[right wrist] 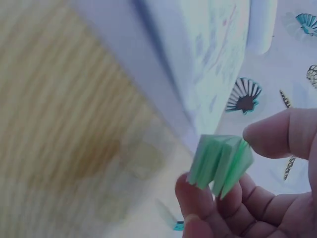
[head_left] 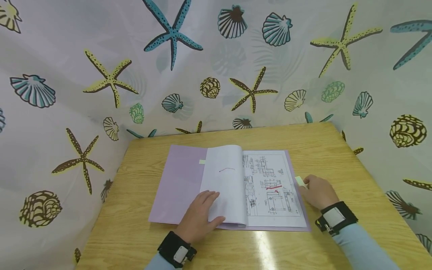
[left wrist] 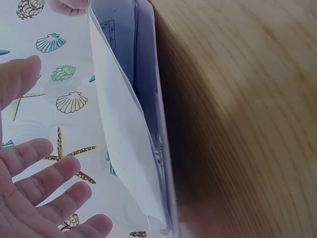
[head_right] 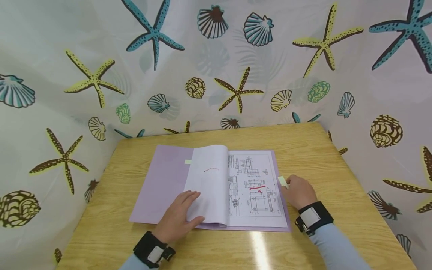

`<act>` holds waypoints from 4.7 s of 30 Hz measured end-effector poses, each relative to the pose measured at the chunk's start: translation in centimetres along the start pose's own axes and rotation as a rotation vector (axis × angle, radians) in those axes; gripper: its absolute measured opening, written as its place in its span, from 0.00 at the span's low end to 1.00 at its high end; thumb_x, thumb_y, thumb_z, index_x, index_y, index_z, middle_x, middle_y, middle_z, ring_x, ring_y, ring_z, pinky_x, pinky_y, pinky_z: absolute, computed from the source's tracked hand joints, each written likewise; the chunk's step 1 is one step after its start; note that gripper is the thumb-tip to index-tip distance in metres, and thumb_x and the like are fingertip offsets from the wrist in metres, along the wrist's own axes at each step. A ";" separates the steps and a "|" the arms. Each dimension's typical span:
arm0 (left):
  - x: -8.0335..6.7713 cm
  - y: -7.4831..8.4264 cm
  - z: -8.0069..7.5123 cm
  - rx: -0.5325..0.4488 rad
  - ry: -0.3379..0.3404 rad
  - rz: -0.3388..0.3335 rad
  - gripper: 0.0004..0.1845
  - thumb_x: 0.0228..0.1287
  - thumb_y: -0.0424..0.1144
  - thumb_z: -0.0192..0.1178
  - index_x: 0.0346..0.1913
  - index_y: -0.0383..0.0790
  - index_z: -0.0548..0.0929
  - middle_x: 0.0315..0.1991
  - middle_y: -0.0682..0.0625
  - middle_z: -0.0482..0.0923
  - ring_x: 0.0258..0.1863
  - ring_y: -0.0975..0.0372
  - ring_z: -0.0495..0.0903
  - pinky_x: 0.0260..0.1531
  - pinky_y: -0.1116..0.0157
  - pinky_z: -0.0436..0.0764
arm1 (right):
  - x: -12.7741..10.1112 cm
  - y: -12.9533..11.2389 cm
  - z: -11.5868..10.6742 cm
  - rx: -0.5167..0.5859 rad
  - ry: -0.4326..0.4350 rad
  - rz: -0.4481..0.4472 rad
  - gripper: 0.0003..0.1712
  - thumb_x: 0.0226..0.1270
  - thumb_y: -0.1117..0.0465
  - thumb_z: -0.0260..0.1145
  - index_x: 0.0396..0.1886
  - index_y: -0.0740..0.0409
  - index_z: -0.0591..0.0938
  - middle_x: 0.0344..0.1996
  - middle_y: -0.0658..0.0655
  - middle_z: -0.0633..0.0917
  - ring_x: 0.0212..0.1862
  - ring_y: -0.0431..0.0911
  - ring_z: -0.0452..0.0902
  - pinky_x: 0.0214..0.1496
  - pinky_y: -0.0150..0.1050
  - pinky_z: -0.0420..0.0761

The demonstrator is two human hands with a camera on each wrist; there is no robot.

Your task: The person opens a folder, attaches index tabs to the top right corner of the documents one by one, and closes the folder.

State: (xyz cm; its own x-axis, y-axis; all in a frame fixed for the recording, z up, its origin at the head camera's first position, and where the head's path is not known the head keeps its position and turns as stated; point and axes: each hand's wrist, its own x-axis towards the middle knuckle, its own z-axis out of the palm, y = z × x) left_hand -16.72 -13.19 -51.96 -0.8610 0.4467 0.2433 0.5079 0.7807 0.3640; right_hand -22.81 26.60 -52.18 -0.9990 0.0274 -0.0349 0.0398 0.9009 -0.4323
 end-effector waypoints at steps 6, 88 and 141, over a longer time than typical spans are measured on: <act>0.4 0.7 -0.3 -0.015 0.021 0.025 0.40 0.55 0.55 0.69 0.67 0.40 0.70 0.63 0.46 0.71 0.65 0.56 0.66 0.62 0.57 0.69 | -0.2 -2.2 -0.1 0.063 0.018 -0.024 0.21 0.63 0.59 0.63 0.49 0.72 0.77 0.38 0.67 0.80 0.33 0.53 0.76 0.30 0.41 0.76; 4.4 5.7 0.2 -0.107 0.251 0.162 0.14 0.57 0.45 0.70 0.44 0.45 0.84 0.37 0.58 0.81 0.38 0.67 0.76 0.38 0.73 0.76 | -3.0 -11.9 0.3 0.792 -0.416 -0.423 0.14 0.68 0.57 0.63 0.47 0.61 0.79 0.32 0.55 0.85 0.36 0.60 0.82 0.37 0.41 0.83; 3.7 5.9 -0.2 -0.217 0.450 -0.002 0.04 0.64 0.38 0.61 0.35 0.42 0.84 0.33 0.53 0.82 0.36 0.65 0.80 0.34 0.67 0.80 | -3.2 -12.6 1.1 0.507 -0.114 -0.451 0.08 0.64 0.53 0.68 0.38 0.51 0.85 0.22 0.44 0.80 0.20 0.39 0.68 0.19 0.31 0.67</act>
State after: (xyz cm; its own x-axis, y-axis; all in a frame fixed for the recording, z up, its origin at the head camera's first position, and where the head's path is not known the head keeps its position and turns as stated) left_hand -16.90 -6.98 -48.71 -0.7893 0.1750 0.5886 0.5410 0.6515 0.5318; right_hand -20.14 14.66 -47.62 -0.9128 -0.3736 0.1649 -0.3475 0.4987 -0.7941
